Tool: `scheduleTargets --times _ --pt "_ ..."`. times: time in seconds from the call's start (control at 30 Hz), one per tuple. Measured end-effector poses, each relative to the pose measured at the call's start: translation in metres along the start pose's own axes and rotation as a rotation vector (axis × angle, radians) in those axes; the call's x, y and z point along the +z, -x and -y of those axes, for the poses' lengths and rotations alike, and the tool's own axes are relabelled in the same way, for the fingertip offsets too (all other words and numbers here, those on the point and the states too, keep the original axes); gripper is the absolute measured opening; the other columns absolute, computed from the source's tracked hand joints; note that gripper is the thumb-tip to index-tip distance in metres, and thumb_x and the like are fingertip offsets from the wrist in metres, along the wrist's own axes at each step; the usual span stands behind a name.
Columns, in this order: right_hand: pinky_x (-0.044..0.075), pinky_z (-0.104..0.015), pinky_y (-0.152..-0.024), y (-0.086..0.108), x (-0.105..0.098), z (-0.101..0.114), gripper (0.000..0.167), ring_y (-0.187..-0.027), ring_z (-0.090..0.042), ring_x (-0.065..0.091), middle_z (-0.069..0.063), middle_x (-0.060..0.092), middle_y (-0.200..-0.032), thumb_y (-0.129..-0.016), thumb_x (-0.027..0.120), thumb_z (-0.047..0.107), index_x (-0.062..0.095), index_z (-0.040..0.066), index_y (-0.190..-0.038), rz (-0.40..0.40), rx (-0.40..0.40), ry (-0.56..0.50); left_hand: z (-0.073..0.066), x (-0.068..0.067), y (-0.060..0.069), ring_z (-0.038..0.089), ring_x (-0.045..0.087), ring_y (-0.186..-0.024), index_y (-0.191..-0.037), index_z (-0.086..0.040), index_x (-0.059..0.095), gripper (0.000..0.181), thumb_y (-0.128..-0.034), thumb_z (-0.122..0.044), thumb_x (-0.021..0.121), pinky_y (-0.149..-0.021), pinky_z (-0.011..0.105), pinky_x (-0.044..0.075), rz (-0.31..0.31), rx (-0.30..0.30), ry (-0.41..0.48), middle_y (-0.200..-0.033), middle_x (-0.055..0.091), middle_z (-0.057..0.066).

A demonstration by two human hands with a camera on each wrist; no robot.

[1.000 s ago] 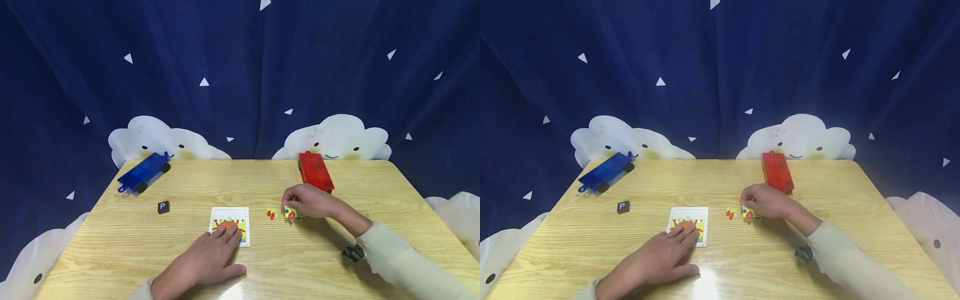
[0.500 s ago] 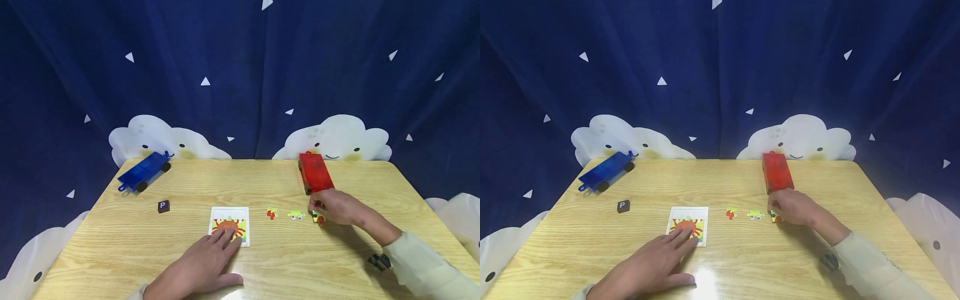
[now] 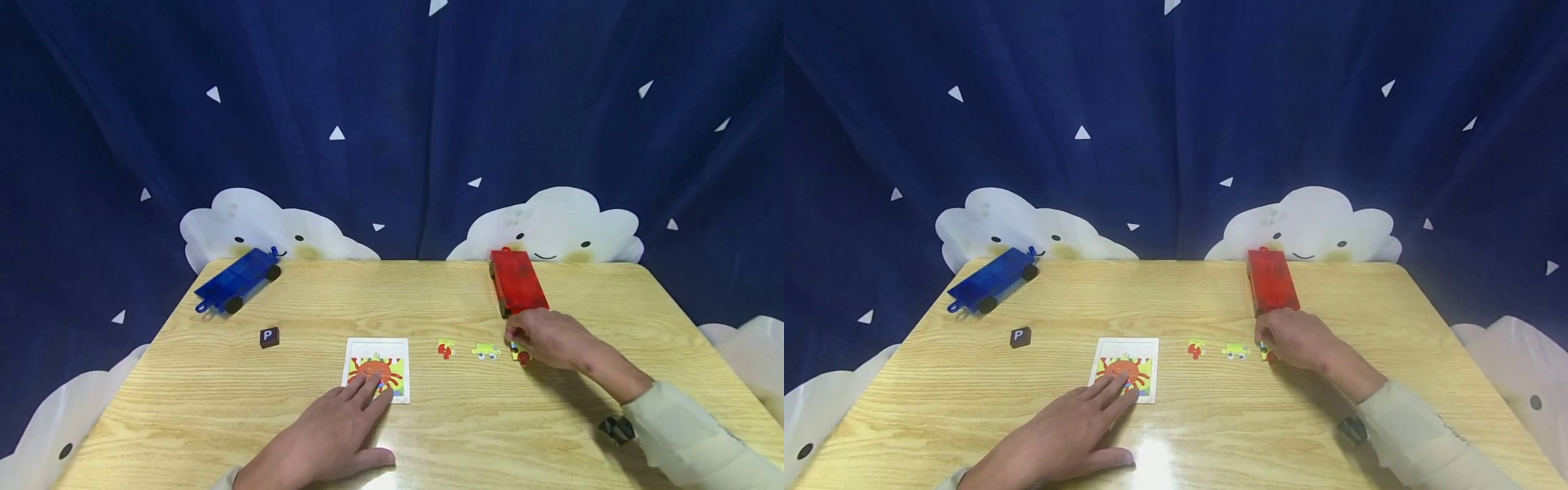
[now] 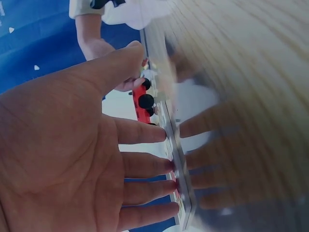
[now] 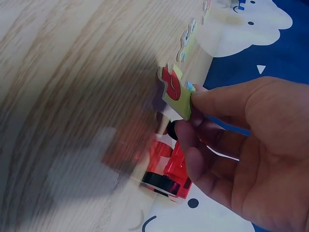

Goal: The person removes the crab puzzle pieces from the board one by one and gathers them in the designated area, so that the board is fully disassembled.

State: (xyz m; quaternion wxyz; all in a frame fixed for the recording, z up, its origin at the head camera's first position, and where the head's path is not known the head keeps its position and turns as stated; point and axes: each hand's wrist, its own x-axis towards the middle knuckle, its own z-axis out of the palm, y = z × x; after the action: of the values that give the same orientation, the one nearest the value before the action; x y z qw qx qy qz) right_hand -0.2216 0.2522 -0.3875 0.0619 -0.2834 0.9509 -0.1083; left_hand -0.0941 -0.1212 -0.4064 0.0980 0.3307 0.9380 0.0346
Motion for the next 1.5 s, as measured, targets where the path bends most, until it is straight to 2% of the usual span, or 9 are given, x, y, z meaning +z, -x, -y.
scheduleTargets --times 0.33,0.5,0.63,0.8,1.03,1.2,1.33,1.4,1.5 --pt "0.049 -0.033 -0.063 0.000 -0.004 0.004 0.014 -0.072 -0.011 0.054 0.010 0.061 -0.082 -0.090 0.080 0.008 0.073 0.019 -0.093 0.002 0.017 0.040 -0.001 0.004 0.003 0.038 0.039 -0.145 -0.155 -0.008 0.045 0.088 -0.0950 -0.072 0.051 -0.107 0.048 0.043 -0.043 0.009 -0.025 -0.159 0.040 0.020" --pt "0.048 -0.033 -0.062 0.000 -0.009 0.008 0.012 -0.071 -0.013 0.054 0.008 0.061 -0.082 -0.089 0.081 0.008 0.074 0.017 -0.094 -0.020 0.012 0.039 0.000 0.004 0.002 0.038 0.038 -0.145 -0.156 -0.008 0.045 0.088 -0.0952 -0.072 0.052 -0.107 0.048 0.043 -0.031 0.007 -0.017 -0.159 0.040 0.020" --pt "0.049 -0.035 -0.065 -0.003 -0.012 0.014 0.011 -0.073 -0.013 0.055 0.008 0.060 -0.080 -0.090 0.079 0.007 0.073 0.016 -0.092 -0.065 -0.021 0.003 0.000 0.004 0.001 0.038 0.036 -0.146 -0.157 -0.008 0.043 0.088 -0.0953 -0.071 0.052 -0.108 0.048 0.043 -0.016 0.002 -0.016 -0.160 0.038 0.020" --pt "0.053 -0.032 -0.067 -0.018 -0.013 0.036 0.006 -0.074 -0.010 0.058 0.007 0.065 -0.084 -0.094 0.073 0.007 0.074 0.012 -0.096 -0.073 -0.078 -0.130 -0.001 0.005 0.000 0.038 0.037 -0.146 -0.156 -0.008 0.044 0.089 -0.0952 -0.071 0.052 -0.108 0.047 0.043 -0.008 -0.005 -0.029 -0.159 0.039 0.020" --pt "0.051 -0.028 -0.066 -0.056 0.001 0.077 0.008 -0.072 -0.012 0.057 0.001 0.069 -0.087 -0.098 0.068 0.007 0.074 0.009 -0.102 0.005 -0.187 -0.328 -0.001 0.005 0.000 0.039 0.036 -0.146 -0.157 -0.008 0.043 0.089 -0.0950 -0.072 0.051 -0.109 0.046 0.043 -0.002 -0.003 -0.018 -0.160 0.038 0.020" --pt "0.047 -0.027 -0.050 -0.089 0.019 0.102 0.010 -0.054 -0.013 0.054 -0.008 0.069 -0.087 -0.100 0.065 0.008 0.074 0.007 -0.105 0.124 -0.236 -0.521 0.000 0.005 0.000 0.038 0.036 -0.146 -0.157 -0.009 0.043 0.090 -0.0946 -0.073 0.051 -0.108 0.045 0.043 -0.002 0.000 -0.019 -0.160 0.038 0.020" --pt "0.043 -0.024 -0.056 -0.109 0.032 0.116 0.012 -0.062 -0.010 0.054 -0.009 0.071 -0.090 -0.101 0.064 0.007 0.075 0.005 -0.106 0.181 -0.285 -0.606 -0.001 0.005 0.001 0.037 0.037 -0.146 -0.157 -0.009 0.043 0.088 -0.0956 -0.071 0.052 -0.108 0.045 0.043 -0.009 0.006 -0.024 -0.159 0.039 0.020" --pt "0.044 -0.023 -0.063 -0.116 0.037 0.123 0.012 -0.072 -0.012 0.057 -0.009 0.071 -0.090 -0.101 0.064 0.006 0.075 0.004 -0.107 0.202 -0.312 -0.634 -0.001 0.005 0.001 0.037 0.038 -0.146 -0.157 -0.009 0.044 0.087 -0.0958 -0.070 0.052 -0.108 0.044 0.043 -0.011 0.008 -0.025 -0.159 0.039 0.020" --pt "0.048 -0.025 -0.065 -0.124 0.044 0.133 0.012 -0.073 -0.020 0.060 -0.009 0.071 -0.090 -0.101 0.063 0.004 0.074 0.003 -0.107 0.248 -0.303 -0.696 0.000 0.006 0.000 0.037 0.038 -0.146 -0.156 -0.008 0.044 0.087 -0.0956 -0.070 0.053 -0.109 0.043 0.043 -0.015 0.008 -0.036 -0.159 0.040 0.020"
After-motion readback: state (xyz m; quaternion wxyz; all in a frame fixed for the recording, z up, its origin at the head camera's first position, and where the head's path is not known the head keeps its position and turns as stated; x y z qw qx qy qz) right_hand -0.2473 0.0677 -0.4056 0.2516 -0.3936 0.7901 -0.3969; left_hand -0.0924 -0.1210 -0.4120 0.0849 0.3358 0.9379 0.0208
